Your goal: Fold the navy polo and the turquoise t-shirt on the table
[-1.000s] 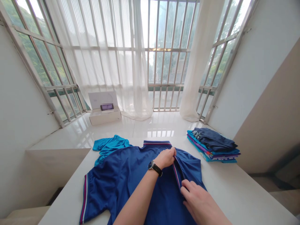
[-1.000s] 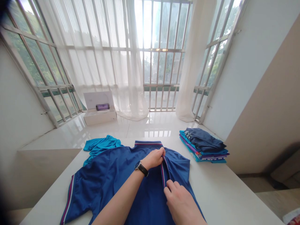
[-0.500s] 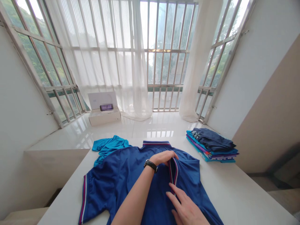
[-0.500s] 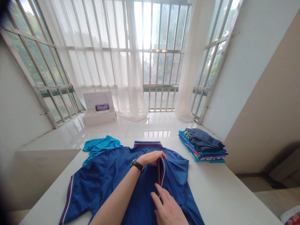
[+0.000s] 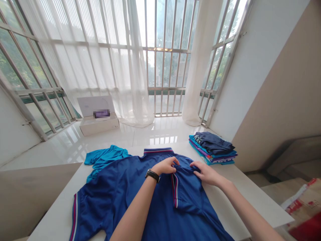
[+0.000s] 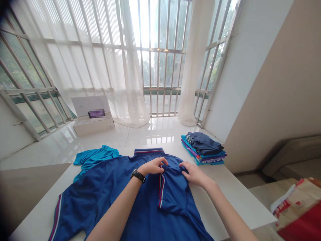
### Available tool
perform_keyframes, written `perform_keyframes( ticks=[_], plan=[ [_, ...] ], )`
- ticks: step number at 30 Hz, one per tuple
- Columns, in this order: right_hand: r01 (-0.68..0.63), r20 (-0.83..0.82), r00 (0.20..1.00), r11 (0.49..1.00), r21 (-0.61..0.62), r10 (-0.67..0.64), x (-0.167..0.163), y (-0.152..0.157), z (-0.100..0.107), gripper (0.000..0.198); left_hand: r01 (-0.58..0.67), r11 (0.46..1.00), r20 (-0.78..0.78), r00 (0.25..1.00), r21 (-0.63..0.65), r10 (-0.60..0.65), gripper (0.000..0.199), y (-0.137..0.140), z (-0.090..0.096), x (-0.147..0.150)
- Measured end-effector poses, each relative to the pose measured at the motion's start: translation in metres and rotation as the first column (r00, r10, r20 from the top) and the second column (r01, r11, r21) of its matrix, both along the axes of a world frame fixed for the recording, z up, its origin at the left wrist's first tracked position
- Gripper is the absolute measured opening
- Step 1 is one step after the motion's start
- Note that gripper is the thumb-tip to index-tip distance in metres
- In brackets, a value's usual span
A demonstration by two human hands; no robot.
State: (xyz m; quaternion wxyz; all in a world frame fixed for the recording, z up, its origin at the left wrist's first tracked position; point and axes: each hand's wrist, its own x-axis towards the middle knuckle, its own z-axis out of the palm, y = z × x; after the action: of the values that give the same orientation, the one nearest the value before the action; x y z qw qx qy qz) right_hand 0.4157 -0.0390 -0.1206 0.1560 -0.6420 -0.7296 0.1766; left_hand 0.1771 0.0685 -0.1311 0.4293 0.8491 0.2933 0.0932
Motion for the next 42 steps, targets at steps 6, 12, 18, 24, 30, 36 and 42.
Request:
perform_keyframes(
  ticks=[6,12,18,24,30,36,42],
  plan=[
    [-0.04,0.065,0.997,0.984,-0.175,0.052,0.025,0.033,0.003,0.042,-0.008,0.997,-0.015,1.0,-0.076,0.007,0.048,0.002,0.003,-0.009],
    [-0.072,0.086,0.992,0.975,-0.212,0.092,0.037,0.062,0.021,0.021,-0.02,1.0,-0.05,0.999,-0.024,0.019,0.044,0.012,0.002,-0.015],
    [-0.077,0.09,0.992,0.993,-0.092,0.086,0.023,0.089,0.027,0.04,-0.029,0.999,-0.126,0.991,0.04,0.034,0.041,0.018,0.011,-0.028],
    [0.022,0.225,0.974,1.0,-0.003,-0.021,-0.015,0.091,-0.001,0.026,-0.083,0.99,-0.266,0.958,0.113,0.11,0.04,0.019,0.023,-0.047],
    [0.1,0.299,0.942,0.978,0.185,-0.153,-0.059,0.059,-0.01,0.036,-0.091,0.968,-0.348,0.922,0.234,0.17,0.039,0.013,0.036,-0.052],
    [0.052,0.3,0.947,0.973,0.224,-0.119,-0.109,0.031,-0.027,0.05,-0.214,0.873,-0.325,0.868,0.438,0.375,0.037,-0.007,0.036,-0.066],
    [0.215,0.329,0.911,0.967,0.134,-0.248,-0.132,0.028,-0.057,0.077,-0.247,0.848,-0.329,0.842,0.469,0.427,0.055,-0.026,0.002,-0.097]
  ],
)
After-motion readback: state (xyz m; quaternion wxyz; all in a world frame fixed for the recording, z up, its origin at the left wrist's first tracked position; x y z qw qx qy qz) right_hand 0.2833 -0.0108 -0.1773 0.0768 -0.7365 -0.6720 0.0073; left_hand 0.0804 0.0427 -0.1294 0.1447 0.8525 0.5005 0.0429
